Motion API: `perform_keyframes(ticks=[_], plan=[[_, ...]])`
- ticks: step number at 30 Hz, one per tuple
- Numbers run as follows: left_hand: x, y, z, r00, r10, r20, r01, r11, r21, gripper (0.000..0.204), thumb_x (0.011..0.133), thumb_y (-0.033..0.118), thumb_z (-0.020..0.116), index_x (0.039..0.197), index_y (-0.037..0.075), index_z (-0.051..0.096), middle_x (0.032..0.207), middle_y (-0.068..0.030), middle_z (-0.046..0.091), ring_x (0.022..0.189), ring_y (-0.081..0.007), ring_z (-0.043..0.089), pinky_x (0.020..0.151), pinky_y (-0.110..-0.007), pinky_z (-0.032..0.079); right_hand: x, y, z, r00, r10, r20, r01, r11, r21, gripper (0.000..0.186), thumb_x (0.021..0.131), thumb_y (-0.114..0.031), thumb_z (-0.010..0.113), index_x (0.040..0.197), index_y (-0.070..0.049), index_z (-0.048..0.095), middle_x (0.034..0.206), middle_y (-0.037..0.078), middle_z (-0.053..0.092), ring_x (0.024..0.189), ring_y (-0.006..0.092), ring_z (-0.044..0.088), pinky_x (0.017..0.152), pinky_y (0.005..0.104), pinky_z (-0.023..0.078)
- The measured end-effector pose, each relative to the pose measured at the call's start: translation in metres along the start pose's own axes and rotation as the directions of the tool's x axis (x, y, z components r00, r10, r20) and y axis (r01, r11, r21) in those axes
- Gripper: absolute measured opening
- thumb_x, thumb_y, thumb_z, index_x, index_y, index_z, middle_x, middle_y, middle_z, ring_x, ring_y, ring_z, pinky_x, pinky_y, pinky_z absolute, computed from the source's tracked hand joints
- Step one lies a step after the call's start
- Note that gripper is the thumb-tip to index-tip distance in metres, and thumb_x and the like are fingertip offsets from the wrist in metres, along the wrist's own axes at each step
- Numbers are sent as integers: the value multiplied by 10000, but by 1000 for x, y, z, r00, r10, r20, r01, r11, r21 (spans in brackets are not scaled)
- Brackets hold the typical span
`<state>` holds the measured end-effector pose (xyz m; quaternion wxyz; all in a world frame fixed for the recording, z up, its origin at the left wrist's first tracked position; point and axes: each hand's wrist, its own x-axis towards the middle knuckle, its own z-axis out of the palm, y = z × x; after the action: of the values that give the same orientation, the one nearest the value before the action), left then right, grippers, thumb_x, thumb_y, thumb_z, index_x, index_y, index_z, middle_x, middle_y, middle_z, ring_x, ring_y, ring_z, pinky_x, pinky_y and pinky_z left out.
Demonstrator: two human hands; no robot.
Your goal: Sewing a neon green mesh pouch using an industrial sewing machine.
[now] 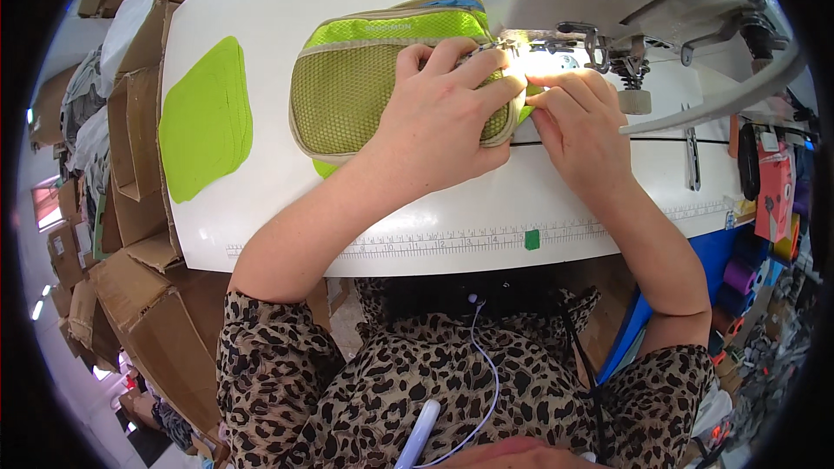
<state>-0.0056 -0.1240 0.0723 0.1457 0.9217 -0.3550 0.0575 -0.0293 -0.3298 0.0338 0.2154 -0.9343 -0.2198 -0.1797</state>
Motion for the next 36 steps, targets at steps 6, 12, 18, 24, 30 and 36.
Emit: perform_keyframes(ticks=[6,12,18,24,30,36], plan=[[1,2,1,1000,16,4,-16,1000,-7,441,711,313,758,1124,179,685,1245,-38,596,1232,-283,519,1035,-517,367,1,1,-5,999,39,33,-41,997,67,91,808,-92,748,874,-104,688,1048,-20,712,948,205,627,835,348,483],[-1,4,2,1000,8,-3,-8,1000,-16,437,710,313,752,1120,177,682,1250,-39,593,1228,-284,517,1036,-521,363,-4,1,-4,997,53,60,-56,997,58,95,808,-90,751,876,-108,688,1055,-20,714,953,196,631,810,336,484],[-2,4,4,1000,14,-14,-15,999,-29,432,714,311,748,1117,169,683,1255,-46,593,1235,-288,514,1041,-523,357,-5,3,-4,999,9,42,-9,1000,17,92,811,-89,750,878,-108,689,1066,-16,713,964,200,633,822,346,487],[0,6,4,1000,14,-5,-14,999,-35,431,710,295,756,1117,171,686,1261,-46,595,1241,-291,516,1037,-516,359,-4,3,-5,998,42,40,-46,995,88,105,802,-76,751,879,-105,686,1061,-15,710,931,213,620,810,346,496],[0,8,1,1000,5,24,-3,999,-45,445,695,284,769,1119,175,687,1258,-38,596,1241,-290,521,1028,-499,367,-8,4,2,999,25,-43,-19,991,133,126,803,-128,745,901,-104,670,990,-14,679,911,219,617,876,411,480],[-1,10,1,998,-15,58,18,999,-50,449,687,279,774,1115,176,686,1249,-34,593,1241,-286,519,1023,-496,366,-12,5,8,1000,17,-25,-14,994,108,163,809,-167,761,881,-102,630,1016,0,687,862,255,574,878,437,486]])
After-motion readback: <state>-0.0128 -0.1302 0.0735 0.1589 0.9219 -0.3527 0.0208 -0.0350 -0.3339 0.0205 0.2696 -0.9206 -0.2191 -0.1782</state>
